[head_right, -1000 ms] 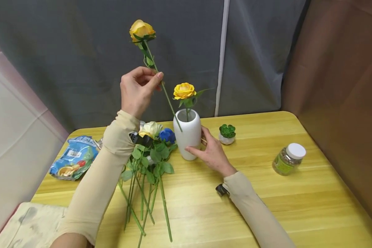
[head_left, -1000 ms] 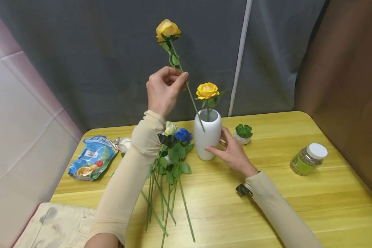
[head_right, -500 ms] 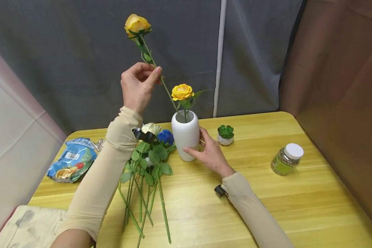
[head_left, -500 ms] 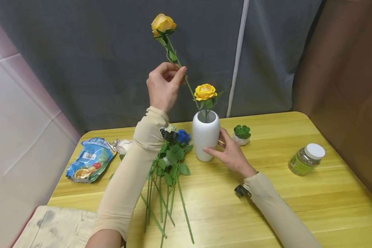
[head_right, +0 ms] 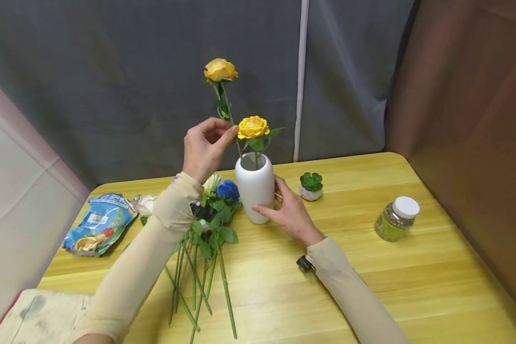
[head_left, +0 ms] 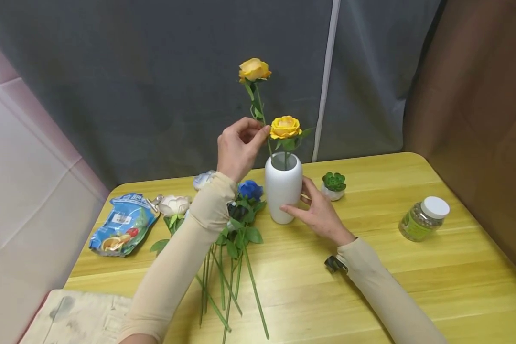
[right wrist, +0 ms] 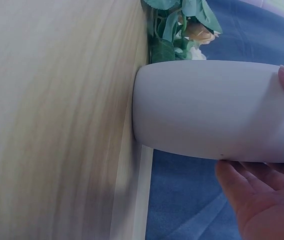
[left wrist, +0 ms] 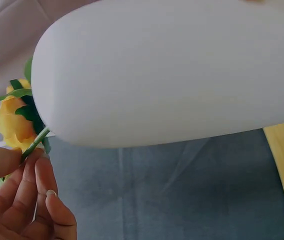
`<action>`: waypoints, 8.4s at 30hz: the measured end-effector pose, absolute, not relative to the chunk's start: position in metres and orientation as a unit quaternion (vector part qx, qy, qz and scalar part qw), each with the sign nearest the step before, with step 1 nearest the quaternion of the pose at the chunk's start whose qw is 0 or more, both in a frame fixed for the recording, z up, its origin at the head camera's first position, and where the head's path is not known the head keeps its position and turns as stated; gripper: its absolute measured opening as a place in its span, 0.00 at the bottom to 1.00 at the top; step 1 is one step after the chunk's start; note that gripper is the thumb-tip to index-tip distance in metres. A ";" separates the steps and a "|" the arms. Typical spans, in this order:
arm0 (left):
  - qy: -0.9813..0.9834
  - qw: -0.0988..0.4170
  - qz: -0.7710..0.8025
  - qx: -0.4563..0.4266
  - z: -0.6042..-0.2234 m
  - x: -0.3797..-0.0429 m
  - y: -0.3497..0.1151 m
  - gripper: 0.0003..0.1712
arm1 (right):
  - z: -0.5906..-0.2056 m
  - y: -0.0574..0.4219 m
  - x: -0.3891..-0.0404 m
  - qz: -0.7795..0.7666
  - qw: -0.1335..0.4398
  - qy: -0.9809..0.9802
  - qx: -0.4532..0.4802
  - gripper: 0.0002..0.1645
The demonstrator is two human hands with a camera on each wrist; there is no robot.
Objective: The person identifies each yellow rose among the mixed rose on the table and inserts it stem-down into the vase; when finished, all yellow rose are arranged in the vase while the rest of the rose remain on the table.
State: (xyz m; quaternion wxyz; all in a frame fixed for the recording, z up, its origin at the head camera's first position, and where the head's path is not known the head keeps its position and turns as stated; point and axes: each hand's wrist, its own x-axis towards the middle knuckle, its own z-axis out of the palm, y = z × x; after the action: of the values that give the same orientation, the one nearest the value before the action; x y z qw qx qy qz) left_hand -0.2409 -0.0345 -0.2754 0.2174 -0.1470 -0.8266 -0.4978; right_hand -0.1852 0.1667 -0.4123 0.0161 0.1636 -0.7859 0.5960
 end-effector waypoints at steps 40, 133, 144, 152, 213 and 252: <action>-0.816 0.100 -0.548 -0.153 -0.318 -0.208 -0.078 0.13 | -0.407 0.166 -0.183 0.594 0.010 -0.787 0.165 0.52; -0.863 0.137 -0.478 -0.094 -0.349 -0.164 -0.107 0.10 | -0.412 0.167 -0.179 0.586 0.013 -0.794 0.164 0.50; -0.828 0.180 -0.517 -0.123 -0.320 -0.180 -0.083 0.10 | -0.413 0.167 -0.177 0.595 0.009 -0.787 0.164 0.50; -0.806 0.220 -0.538 -0.114 -0.299 -0.191 -0.074 0.11 | -0.412 0.167 -0.177 0.594 0.014 -0.787 0.169 0.50; -0.765 0.288 -0.561 -0.135 -0.282 -0.230 -0.037 0.11 | -0.412 0.169 -0.177 0.586 0.014 -0.792 0.170 0.50; -0.744 0.184 -0.620 -0.167 -0.330 -0.217 -0.042 0.09 | -0.411 0.169 -0.176 0.579 0.015 -0.797 0.171 0.49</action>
State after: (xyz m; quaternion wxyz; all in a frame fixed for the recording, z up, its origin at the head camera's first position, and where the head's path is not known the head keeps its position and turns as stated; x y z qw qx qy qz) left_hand -0.2169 -0.0421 -0.3301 0.1845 -0.1669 -0.7444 -0.6196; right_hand -0.1760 0.1694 -0.4115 0.0148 0.1705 -0.7974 0.5787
